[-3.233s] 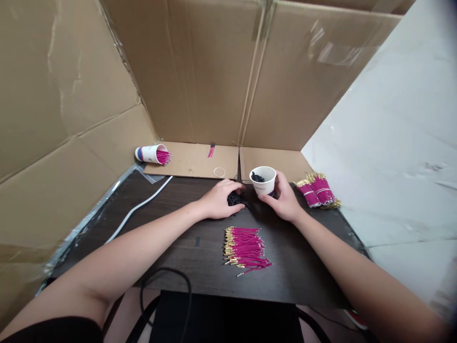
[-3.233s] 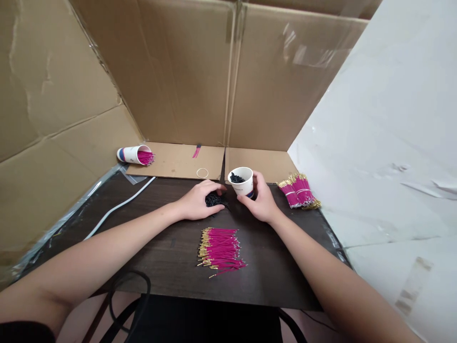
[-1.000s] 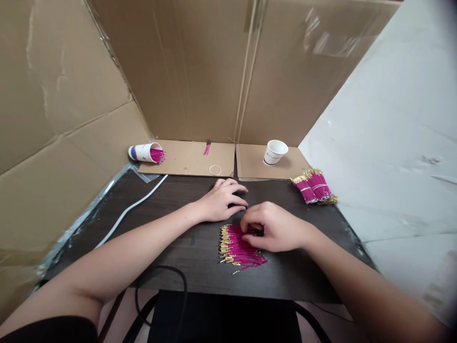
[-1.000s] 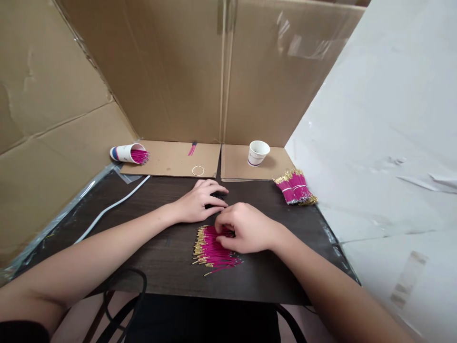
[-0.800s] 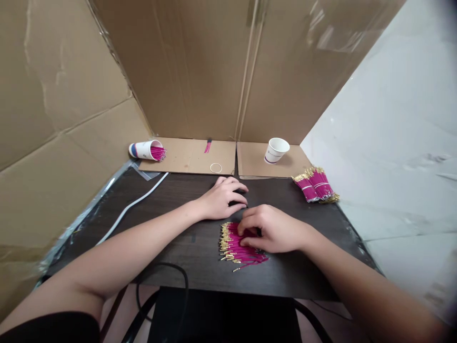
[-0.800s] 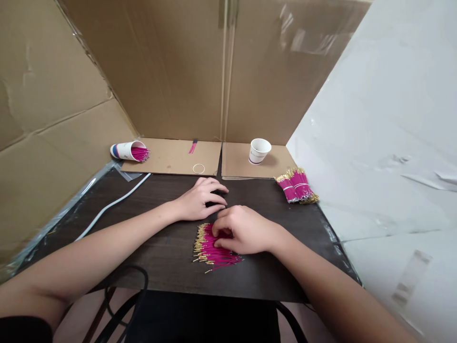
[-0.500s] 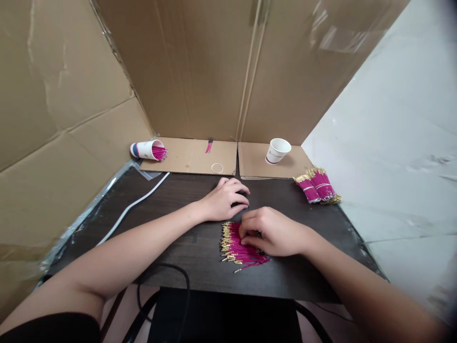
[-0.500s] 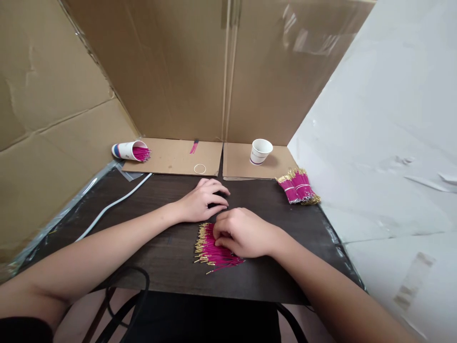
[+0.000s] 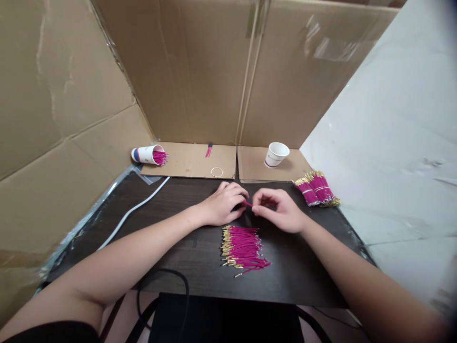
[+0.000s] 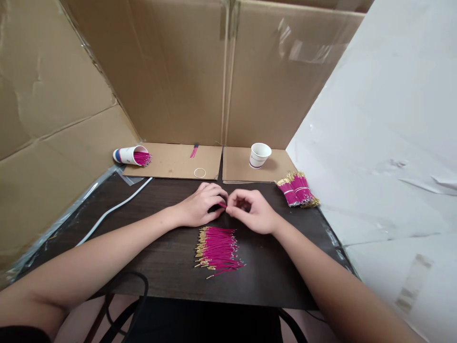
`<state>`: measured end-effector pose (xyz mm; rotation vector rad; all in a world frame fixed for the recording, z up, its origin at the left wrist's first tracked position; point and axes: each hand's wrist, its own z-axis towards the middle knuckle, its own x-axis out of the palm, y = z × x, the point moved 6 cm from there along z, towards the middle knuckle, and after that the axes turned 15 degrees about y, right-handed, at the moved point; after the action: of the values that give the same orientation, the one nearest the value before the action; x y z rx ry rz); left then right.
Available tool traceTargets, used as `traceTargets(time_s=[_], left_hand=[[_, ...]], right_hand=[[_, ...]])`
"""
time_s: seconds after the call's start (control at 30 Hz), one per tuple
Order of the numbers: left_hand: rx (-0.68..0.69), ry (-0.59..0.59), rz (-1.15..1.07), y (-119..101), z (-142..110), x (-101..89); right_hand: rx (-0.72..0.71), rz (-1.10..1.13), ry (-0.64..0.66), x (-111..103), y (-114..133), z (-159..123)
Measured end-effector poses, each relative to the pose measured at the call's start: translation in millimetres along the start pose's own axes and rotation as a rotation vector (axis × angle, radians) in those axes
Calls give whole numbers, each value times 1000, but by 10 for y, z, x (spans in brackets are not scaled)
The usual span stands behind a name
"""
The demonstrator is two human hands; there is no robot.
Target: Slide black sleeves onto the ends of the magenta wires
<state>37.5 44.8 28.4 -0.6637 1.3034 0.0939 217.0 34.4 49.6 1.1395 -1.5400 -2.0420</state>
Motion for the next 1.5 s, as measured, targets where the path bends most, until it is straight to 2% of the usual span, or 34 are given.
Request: traceTargets(time_s=[0.1,0.2,0.3,0.43,0.53,0.7,1.5], left_hand=[[-15,-76,-65,7,-16,-36],[-99,-254,-220,96,-57,-113],[-217,-415,-497,271,-103,-142],[-284,-489,-760,475,-112,-99],[-296,-493,-837,569,-111,-70],[-309,-474,-834,616,-107,-50],[-294,-418,-725,530,-71,-79]], right_hand=[[9,153,-250,-188,-220,3],[31,242,-400,-277,-398,11],[48,261,-417,-270,-483,40],[65,196,-376,-217,-499,73],[77,139,-377,-213,-515,79],[94,48,-385,-242,-564,69],[103,0,-378,-217,-542,65]])
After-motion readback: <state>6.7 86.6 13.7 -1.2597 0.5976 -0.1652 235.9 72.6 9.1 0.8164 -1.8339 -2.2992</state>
